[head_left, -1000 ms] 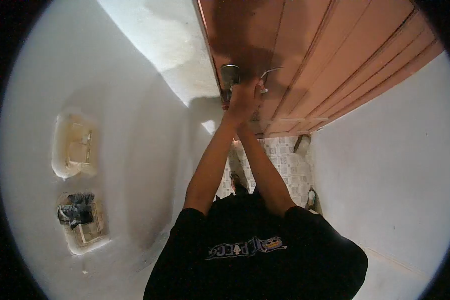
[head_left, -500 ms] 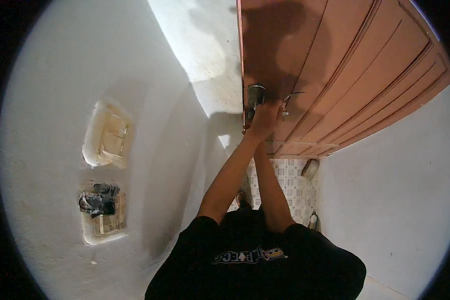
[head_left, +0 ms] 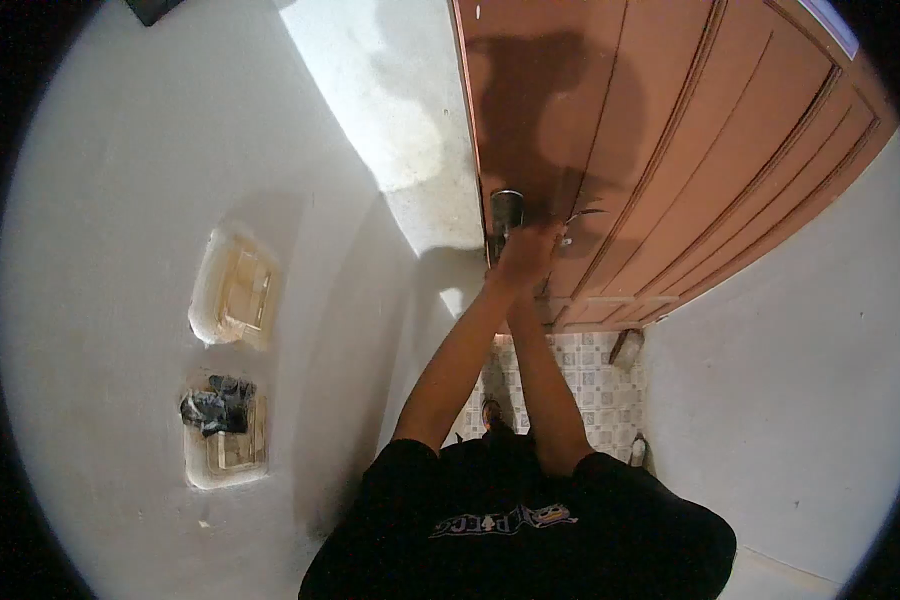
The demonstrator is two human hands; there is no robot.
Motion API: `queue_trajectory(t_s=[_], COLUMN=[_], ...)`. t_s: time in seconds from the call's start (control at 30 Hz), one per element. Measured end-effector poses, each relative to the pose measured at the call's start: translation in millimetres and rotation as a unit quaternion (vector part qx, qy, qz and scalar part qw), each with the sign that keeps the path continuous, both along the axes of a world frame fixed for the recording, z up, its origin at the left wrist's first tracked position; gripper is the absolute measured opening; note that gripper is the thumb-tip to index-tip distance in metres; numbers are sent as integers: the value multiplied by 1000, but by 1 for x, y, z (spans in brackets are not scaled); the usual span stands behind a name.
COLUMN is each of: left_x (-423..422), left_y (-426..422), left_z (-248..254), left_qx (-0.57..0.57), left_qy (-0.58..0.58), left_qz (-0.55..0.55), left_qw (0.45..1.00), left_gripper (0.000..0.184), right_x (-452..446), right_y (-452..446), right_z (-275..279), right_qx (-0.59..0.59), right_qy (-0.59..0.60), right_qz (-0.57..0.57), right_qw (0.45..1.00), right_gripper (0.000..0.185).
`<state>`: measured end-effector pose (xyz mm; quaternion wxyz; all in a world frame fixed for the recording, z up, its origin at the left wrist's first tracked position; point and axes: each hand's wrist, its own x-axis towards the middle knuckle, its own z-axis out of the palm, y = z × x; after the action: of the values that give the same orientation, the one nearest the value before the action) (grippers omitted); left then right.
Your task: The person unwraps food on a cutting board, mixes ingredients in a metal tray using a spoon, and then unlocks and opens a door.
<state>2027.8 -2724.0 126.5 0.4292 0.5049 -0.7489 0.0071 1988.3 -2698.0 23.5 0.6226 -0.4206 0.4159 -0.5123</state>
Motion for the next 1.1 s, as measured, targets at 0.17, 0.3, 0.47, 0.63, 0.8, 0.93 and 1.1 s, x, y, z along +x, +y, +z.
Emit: queue_trajectory(t_s=[0.17, 0.3, 0.47, 0.63, 0.8, 0.93, 1.1], left_x=[-4, -8, -9, -12, -7, -10, -9], left_y=[0, 1, 1, 4, -1, 3, 7], left_z=[-1, -1, 2, 7, -1, 6, 5], left_qx=[55, 11, 29, 27, 12, -21, 33], left_qy=[-41, -32, -20, 15, -9, -7, -30], left_qz=[34, 51, 55, 58, 40, 75, 68], left_qw=[997, 998, 998, 998, 999, 997, 997], left_gripper=[22, 24, 21, 19, 19, 20, 22], right_x=[-6, -9, -15, -18, -21, -21, -22], right_y=[12, 16, 11, 10, 10, 6, 3], right_z=[-4, -5, 0, 1, 1, 2, 1], right_qx=[10, 13, 17, 17, 19, 16, 14], right_qy=[-3, -7, -12, -13, -11, -9, -4], right_qz=[-7, -12, -16, -22, -27, -30, -35], right_qw=[1000, 1000, 1000, 1000, 999, 999, 999], right_gripper=[63, 63, 63, 63, 63, 63, 63])
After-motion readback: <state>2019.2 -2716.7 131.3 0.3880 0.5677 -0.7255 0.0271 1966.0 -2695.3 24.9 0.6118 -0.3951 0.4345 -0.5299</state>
